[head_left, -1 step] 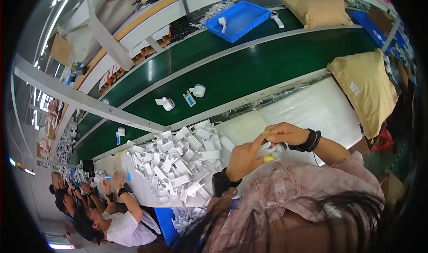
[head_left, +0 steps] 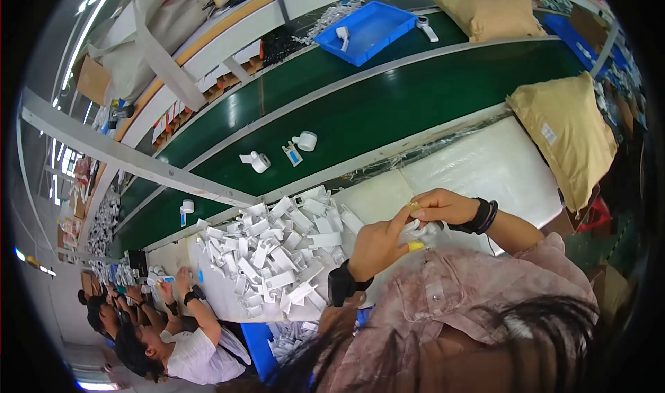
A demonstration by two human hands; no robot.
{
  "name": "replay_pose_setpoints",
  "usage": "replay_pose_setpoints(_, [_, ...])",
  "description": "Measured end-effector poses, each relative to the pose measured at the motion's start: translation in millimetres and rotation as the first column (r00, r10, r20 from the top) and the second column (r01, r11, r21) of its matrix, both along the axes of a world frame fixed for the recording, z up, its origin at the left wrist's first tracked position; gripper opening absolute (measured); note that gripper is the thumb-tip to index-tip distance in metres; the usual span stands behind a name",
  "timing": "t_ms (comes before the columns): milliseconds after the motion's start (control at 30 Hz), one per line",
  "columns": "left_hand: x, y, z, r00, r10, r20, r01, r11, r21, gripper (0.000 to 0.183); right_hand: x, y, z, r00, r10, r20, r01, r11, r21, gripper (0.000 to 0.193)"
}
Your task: The person picks up a white plastic housing and a battery, inserts the battery into the housing, and then presses a circular fan component onto the assembly before placing it on a conveyor belt.
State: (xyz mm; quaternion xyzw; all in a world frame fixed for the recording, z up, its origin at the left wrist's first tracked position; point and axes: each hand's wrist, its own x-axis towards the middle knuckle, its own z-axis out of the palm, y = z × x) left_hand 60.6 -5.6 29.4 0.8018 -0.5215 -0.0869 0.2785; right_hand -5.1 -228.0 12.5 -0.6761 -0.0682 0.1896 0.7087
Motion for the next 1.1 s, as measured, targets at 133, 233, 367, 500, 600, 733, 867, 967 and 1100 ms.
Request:
replay_pose_setpoints(133, [2.7, 17.2, 13.5, 0.993, -0.107, -0.043, 0.106, 0.994, -0.015, 0.071, -11.4, 4.9, 24.6, 0.996, 0.093, 0.010, -0.093, 0.995, -0.047, 0.030])
replay_pose_setpoints(233, [-5.9, 21.9, 16.4, 0.966, -0.148, -0.212, 0.100, 0.970, -0.223, 0.067, -20.5, 8.4, 25.8, 0.991, 0.126, 0.046, -0.126, 0.992, 0.007, 0.033])
replay_pose_setpoints(367, [-13.2, 18.4, 4.4, 0.900, 0.017, -0.435, -0.182, 0.922, -0.341, 0.052, -29.2, 6.4, 22.0, 0.998, 0.057, 0.026, -0.061, 0.969, 0.240, 0.031])
replay_pose_setpoints(500, [-14.4, 11.1, -16.9, 0.833, -0.022, -0.553, -0.272, 0.854, -0.443, 0.039, -32.3, 6.5, 26.1, 0.988, 0.090, 0.127, -0.099, 0.993, 0.066, 0.026])
replay_pose_setpoints(600, [-24.6, 6.5, -19.3, 0.710, -0.044, -0.703, -0.355, 0.839, -0.411, 0.036, -33.4, 16.7, 27.7, 0.982, 0.068, 0.179, -0.041, 0.988, -0.148, 0.021])
replay_pose_setpoints(733, [-33.7, -0.6, -28.2, 0.549, -0.102, -0.830, -0.490, 0.765, -0.418, 0.032, -34.8, 30.6, 16.7, 0.702, -0.068, 0.709, 0.536, 0.705, -0.464, 0.009])
replay_pose_setpoints(867, [-35.9, -5.3, -32.8, 0.419, -0.193, -0.887, -0.564, 0.711, -0.421, 0.031, -33.6, 35.5, 5.5, 0.554, -0.245, 0.796, 0.711, 0.637, -0.299, 0.015])
replay_pose_setpoints(967, [-39.9, -9.6, -25.5, 0.342, -0.141, -0.929, -0.626, 0.703, -0.337, 0.028, -35.6, 39.8, 2.3, 0.549, -0.295, 0.782, 0.723, 0.638, -0.266, 0.020])
replay_pose_setpoints(1100, [-44.4, -12.4, -23.8, 0.359, -0.133, -0.924, -0.618, 0.708, -0.342, 0.033, -38.8, 38.3, -3.0, 0.553, -0.315, 0.771, 0.692, 0.690, -0.214, 0.020])
